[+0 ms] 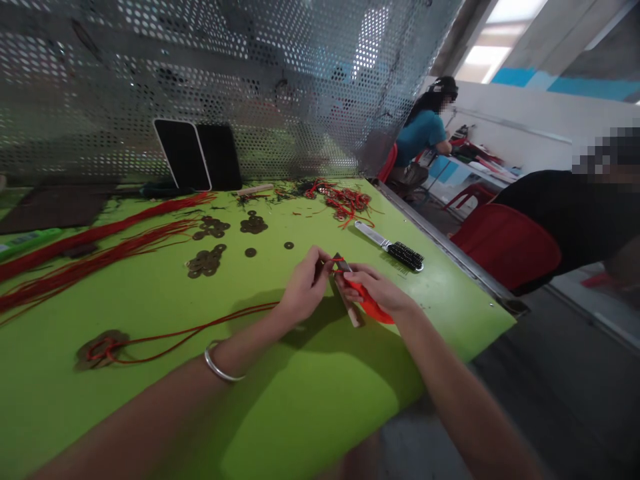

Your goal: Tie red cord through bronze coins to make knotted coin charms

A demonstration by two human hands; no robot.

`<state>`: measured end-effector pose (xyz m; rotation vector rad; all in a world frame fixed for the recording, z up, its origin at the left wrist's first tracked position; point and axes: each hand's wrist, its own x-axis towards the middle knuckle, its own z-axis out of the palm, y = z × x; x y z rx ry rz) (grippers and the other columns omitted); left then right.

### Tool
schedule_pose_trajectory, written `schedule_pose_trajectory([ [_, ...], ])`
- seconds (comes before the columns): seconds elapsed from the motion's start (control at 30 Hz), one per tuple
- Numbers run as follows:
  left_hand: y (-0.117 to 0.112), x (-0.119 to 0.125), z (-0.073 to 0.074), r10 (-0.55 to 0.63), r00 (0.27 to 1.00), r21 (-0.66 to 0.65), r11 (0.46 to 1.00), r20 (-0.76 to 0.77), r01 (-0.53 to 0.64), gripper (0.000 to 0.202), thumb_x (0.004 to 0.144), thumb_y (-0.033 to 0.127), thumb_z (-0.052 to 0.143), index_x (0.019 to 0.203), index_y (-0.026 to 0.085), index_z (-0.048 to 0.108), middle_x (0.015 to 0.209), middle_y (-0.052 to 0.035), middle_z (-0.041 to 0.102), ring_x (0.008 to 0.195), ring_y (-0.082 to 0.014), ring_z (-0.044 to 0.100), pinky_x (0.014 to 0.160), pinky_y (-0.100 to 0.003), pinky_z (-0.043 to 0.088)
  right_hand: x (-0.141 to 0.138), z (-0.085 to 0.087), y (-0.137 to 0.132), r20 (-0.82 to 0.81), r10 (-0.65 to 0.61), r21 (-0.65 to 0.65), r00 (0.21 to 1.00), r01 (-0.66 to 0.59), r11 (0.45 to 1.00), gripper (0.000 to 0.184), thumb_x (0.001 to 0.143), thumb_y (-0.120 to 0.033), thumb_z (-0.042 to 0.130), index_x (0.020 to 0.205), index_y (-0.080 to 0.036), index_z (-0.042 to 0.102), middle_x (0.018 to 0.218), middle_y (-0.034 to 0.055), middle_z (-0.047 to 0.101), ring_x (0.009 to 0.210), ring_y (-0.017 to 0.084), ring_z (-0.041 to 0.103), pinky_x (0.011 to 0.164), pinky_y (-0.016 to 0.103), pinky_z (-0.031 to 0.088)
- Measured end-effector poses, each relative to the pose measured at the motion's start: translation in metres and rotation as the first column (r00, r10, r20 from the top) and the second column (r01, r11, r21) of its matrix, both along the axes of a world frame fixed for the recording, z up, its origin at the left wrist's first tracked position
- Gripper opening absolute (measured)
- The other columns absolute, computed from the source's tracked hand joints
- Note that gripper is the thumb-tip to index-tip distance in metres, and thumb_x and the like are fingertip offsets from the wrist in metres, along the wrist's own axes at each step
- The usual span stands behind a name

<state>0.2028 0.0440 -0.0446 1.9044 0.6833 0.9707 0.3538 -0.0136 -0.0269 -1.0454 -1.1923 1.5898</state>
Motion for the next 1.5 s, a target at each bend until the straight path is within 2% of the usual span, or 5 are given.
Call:
schedule_pose_trajectory([
  [0.73,0.001,0.001,0.022,0.069,0.994,0.162,0.985,-0.081,-0.055,0.011,0.087,0.019,0.041,0.076,0.02,0.044,0.058,0.0037,0.046,0.048,-0.0107,0.039,0.048,-0.024,0.027,-0.007,-0.004,-0.004,0.045,-0.165,0.078,0.985,0.161,0.984,0.032,0.083,-0.049,0.051,0.075,-0.018,0.048,0.059,-0.0052,0.035,0.044,0.006,0.028,0.037,0.017,0.022],
  [0.93,0.031,-0.029,0.027,0.442,0.895,0.065,0.896,-0.063,-0.438,0.013,0.083,0.017,0.047,0.07,0.02,0.044,0.056,0.0029,0.045,0.048,-0.0112,0.038,0.046,-0.023,0.026,0.018,0.0,-0.006,-0.005,-0.421,0.237,0.907,0.41,0.881,0.035,0.083,-0.052,0.049,0.07,-0.02,0.044,0.052,-0.0077,0.024,0.04,0.006,0.021,0.035,0.019,0.019],
  [1.1,0.02,-0.018,0.029,0.187,0.981,0.044,0.982,-0.053,-0.185,0.009,0.086,0.02,0.045,0.077,0.019,0.047,0.062,0.0024,0.047,0.053,-0.0105,0.04,0.046,-0.021,0.027,0.013,-0.005,0.005,0.001,-0.321,0.195,0.947,0.314,0.929,0.031,0.082,-0.049,0.053,0.075,-0.019,0.05,0.054,-0.0067,0.031,0.041,0.006,0.029,0.036,0.018,0.025],
  [1.27,0.007,-0.008,0.027,0.109,0.991,0.011,0.994,-0.078,-0.109,0.011,0.087,0.025,0.045,0.078,0.019,0.046,0.058,0.0041,0.043,0.052,-0.01,0.037,0.046,-0.021,0.027,0.006,-0.005,0.006,-0.001,-0.377,0.345,0.926,0.354,0.869,0.027,0.083,-0.045,0.054,0.09,-0.019,0.056,0.053,-0.0071,0.036,0.04,0.006,0.035,0.038,0.018,0.029],
  [1.5,0.003,-0.008,0.021,0.029,0.992,0.008,1.0,-0.123,-0.028,0.012,0.087,0.028,0.044,0.08,0.018,0.046,0.063,0.0028,0.048,0.055,-0.0105,0.04,0.048,-0.022,0.029,0.003,-0.002,0.0,0.24,-0.484,0.491,0.841,0.325,0.808,0.031,0.078,-0.035,0.063,0.104,-0.019,0.059,0.049,-0.0085,0.038,0.04,0.006,0.039,0.039,0.018,0.033],
])
